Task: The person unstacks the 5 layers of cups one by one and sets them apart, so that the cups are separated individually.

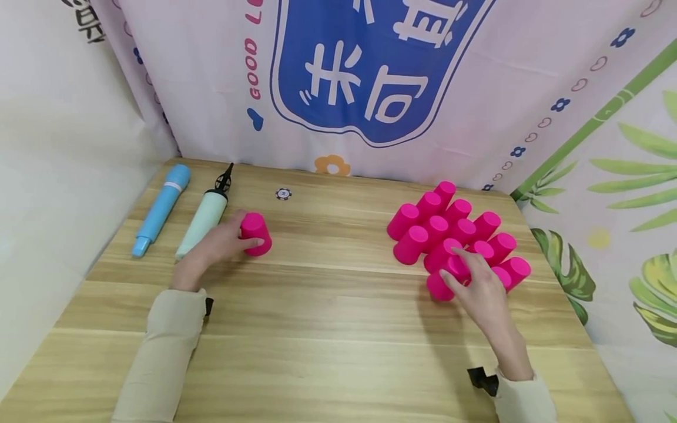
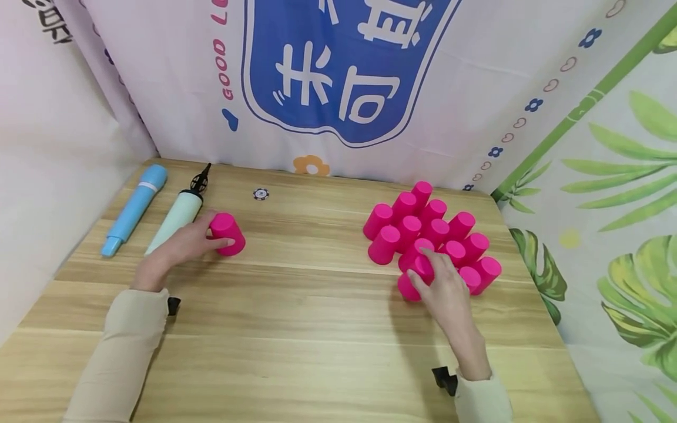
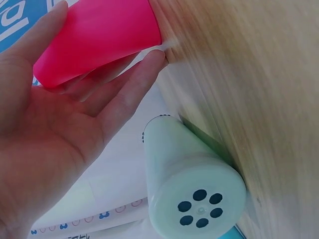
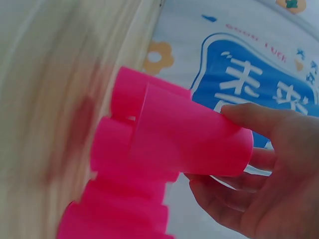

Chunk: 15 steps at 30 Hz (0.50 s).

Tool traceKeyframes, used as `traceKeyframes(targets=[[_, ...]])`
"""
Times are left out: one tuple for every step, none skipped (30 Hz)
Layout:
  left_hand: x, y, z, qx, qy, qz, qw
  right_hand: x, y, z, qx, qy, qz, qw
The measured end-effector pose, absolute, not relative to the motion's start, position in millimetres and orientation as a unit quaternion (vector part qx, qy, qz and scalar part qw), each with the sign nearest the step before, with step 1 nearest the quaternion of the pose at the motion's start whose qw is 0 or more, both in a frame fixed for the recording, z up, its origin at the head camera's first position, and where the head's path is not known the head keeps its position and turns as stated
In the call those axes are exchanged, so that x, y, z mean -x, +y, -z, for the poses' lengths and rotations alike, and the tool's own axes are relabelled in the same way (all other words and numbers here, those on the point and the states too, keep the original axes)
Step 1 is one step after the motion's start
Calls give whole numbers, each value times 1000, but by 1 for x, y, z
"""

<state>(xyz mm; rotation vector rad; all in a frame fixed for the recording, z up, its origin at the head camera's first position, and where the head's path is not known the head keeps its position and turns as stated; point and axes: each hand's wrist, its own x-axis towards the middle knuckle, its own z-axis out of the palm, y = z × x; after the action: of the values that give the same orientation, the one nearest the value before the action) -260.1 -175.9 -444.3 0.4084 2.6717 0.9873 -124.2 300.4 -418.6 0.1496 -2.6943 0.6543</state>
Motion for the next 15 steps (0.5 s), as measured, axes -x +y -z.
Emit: traceKeyframes(targets=[[260,-176,444,-140,921,-340,131,123,305,421,-45,-955,-234,176],[261,-177,444,-138,921,-339,130,123,308,423,-38,-956,-237,170],[261,-177,445,-137,922,-339,129,123,311,425,-31,-957,-237,164],[261,-178,445,-136,922,-339,129,123,314,428,-25,-957,-240,158],[262,-178,446,-135,922,-339,129,124,316,430,-20,-958,-243,151],[262,-178,446,-136,922,-339,130,124,318,432,-16,-959,-244,145],[262,-179,447,-136,922,-339,130,125,320,434,-13,-959,-244,141],[261,-179,447,-136,921,-340,131,125,321,436,-11,-960,-244,137],[261,-179,447,-137,920,-342,132,126,322,438,-9,-960,-245,133],[260,-179,447,-138,919,-345,133,126,322,439,-6,-960,-246,130],[259,-179,446,-141,917,-348,134,127,323,440,-5,-960,-247,130],[259,-178,445,-144,916,-350,133,127,323,441,-2,-960,-249,129],[258,-177,443,-147,915,-352,131,128,323,441,2,-959,-251,130],[257,-176,440,-152,913,-356,128,127,323,441,7,-958,-253,131],[256,-174,437,-155,913,-357,126,127,323,441,13,-958,-254,132]])
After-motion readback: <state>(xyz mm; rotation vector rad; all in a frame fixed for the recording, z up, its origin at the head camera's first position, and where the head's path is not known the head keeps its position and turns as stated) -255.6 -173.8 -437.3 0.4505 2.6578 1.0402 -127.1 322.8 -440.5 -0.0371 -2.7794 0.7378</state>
